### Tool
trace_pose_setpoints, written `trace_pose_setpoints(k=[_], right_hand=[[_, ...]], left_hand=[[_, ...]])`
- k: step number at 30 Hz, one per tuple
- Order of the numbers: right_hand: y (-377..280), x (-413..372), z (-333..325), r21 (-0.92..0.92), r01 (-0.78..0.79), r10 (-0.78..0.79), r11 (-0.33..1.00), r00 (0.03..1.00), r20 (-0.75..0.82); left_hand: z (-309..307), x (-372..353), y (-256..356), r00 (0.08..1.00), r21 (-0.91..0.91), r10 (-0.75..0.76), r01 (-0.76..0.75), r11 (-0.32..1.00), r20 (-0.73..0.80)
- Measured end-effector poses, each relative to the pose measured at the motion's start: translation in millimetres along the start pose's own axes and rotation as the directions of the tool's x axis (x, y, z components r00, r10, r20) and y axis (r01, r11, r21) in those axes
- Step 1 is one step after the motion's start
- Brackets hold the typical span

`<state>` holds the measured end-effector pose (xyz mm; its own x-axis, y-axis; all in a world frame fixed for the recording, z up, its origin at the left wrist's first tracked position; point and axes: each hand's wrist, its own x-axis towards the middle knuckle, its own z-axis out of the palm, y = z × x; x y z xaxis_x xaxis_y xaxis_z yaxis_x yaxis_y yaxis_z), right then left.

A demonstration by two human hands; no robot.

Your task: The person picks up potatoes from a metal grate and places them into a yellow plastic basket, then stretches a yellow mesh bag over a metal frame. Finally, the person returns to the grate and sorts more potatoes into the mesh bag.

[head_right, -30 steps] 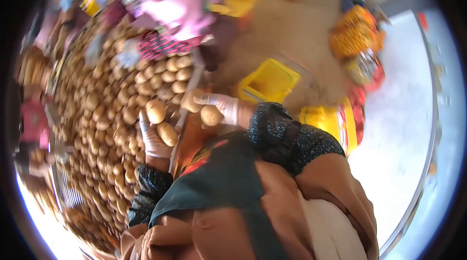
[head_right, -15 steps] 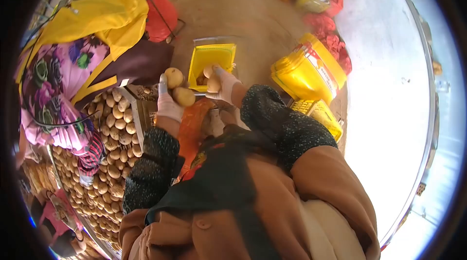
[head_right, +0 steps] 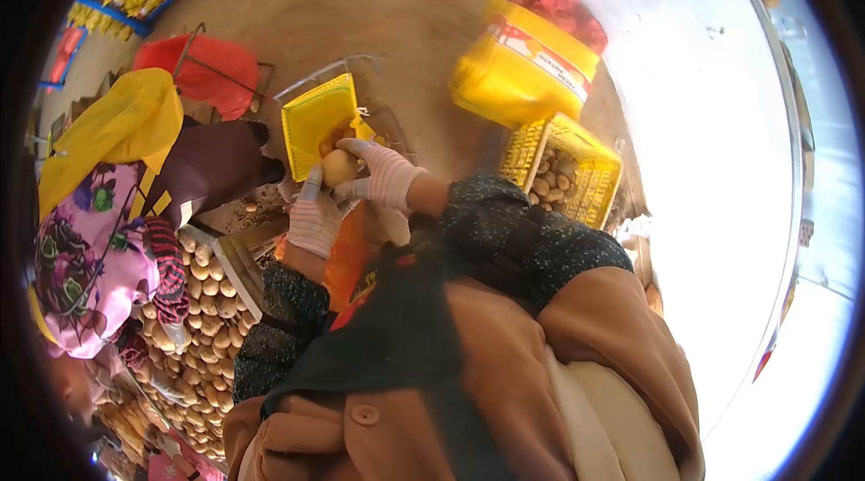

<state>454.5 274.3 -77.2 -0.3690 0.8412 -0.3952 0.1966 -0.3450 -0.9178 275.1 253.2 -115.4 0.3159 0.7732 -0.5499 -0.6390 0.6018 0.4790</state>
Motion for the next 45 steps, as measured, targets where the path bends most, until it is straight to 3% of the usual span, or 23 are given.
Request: trace_pose_setpoints(k=[3, 5, 8, 9, 11, 13, 17, 19, 22, 24, 25, 27, 28, 31, 34, 36, 38, 40, 42, 43, 45], right_hand=[[10.6, -6.3, -8.0, -0.523, 0.161, -0.202, 0.837, 0.979, -0.021], [14.4, -17.7, -18.2, -0.459, 0.121, -0.153, 0.880, 0.988, -0.032], [36.8, -48.6, -60.7, -0.391, -0.077, 0.012, 0.917, 0.986, -0.166], [51.5, -63.5, -77.5, -0.361, -0.160, 0.089, 0.919, 0.974, -0.207], [90.5, -103.8, -120.9, -0.096, -0.389, 0.346, 0.916, 0.889, -0.301], [146.4, -152.8, -162.9, -0.031, -0.508, 0.453, 0.861, 0.792, -0.409], [176.2, -231.7, -189.4, 0.090, -0.748, 0.643, 0.658, 0.495, -0.585], [177.7, -260.2, -183.6, -0.113, -0.753, 0.562, 0.648, 0.573, -0.597], [186.8, -248.3, -169.7, -0.465, -0.609, 0.433, 0.643, 0.790, -0.435], [199.1, -212.9, -163.6, -0.451, -0.595, 0.529, 0.665, 0.802, -0.277], [199.8, -185.8, -158.4, -0.406, -0.621, 0.591, 0.671, 0.778, -0.214], [189.7, -124.7, -143.1, -0.398, -0.627, 0.639, 0.669, 0.760, -0.124], [145.0, -97.3, -111.1, -0.376, -0.639, 0.628, 0.671, 0.760, -0.168], [135.4, -3.9, -99.4, -0.671, -0.273, 0.421, 0.689, 0.905, 0.064], [43.0, 31.5, -5.9, -0.595, -0.118, 0.326, 0.795, 0.910, 0.255], [33.9, 60.7, 37.6, -0.635, 0.206, 0.142, 0.744, 0.881, 0.452], [18.3, 73.4, 102.7, -0.543, 0.527, -0.068, 0.653, 0.756, 0.652], [-24.3, 57.8, 179.9, -0.397, 0.640, -0.147, 0.658, 0.625, 0.766], [-37.5, 54.3, 243.9, -0.210, 0.782, -0.281, 0.586, 0.440, 0.853], [-35.4, 56.6, 271.1, -0.197, 0.821, -0.284, 0.536, 0.395, 0.874], [-37.9, 59.4, 325.7, -0.135, 0.904, -0.307, 0.406, 0.275, 0.911]], left_hand=[[8.9, -5.4, -6.9, 1.000, 0.040, -0.018, 0.018, 0.999, -0.002], [16.3, -7.9, -18.7, 0.997, 0.077, -0.002, -0.004, 0.997, 0.071], [-1.6, 0.7, -30.9, 0.989, 0.279, -0.117, 0.138, 0.950, -0.092], [-12.8, -3.3, -25.4, 0.990, 0.223, -0.137, 0.124, 0.967, 0.043], [-4.1, -23.5, -13.3, 0.990, 0.269, -0.113, 0.132, 0.954, -0.084], [-14.8, -40.2, -12.2, 0.979, 0.301, -0.089, 0.142, 0.943, -0.184], [-70.4, -62.7, -11.6, 0.946, 0.262, -0.120, 0.203, 0.944, -0.302], [-89.9, -71.9, -16.9, 0.918, 0.242, -0.141, 0.243, 0.940, -0.371], [-91.2, -112.7, -18.5, 0.959, 0.209, -0.102, 0.160, 0.965, -0.264], [-78.6, -136.0, -8.0, 0.944, 0.185, -0.099, 0.163, 0.969, -0.316], [-87.9, -146.1, -12.8, 0.964, 0.302, 0.053, 0.029, 0.953, -0.259], [-92.4, -171.5, -4.5, 0.953, 0.220, 0.122, -0.060, 0.974, -0.278], [-85.8, -187.9, 11.2, 0.949, 0.001, 0.051, -0.053, 0.999, -0.312], [-90.1, -216.8, 20.2, 0.827, 0.027, 0.110, -0.115, 0.993, -0.551], [-109.5, -264.2, 15.8, 0.719, -0.030, 0.225, -0.323, 0.946, -0.658], [-122.8, -300.9, 8.3, 0.634, -0.078, 0.322, -0.519, 0.851, -0.703], [-148.7, -332.1, -10.0, 0.461, 0.040, 0.419, -0.633, 0.773, -0.782], [-158.6, -374.4, -19.7, 0.349, 0.112, 0.459, -0.685, 0.720, -0.817], [-169.7, -411.9, -33.4, 0.199, 0.204, 0.420, -0.646, 0.736, -0.885], [-175.4, -428.4, -42.8, 0.169, 0.192, 0.431, -0.713, 0.674, -0.886], [-207.1, -452.0, -69.1, -0.092, 0.476, 0.533, -0.593, 0.649, -0.841]])
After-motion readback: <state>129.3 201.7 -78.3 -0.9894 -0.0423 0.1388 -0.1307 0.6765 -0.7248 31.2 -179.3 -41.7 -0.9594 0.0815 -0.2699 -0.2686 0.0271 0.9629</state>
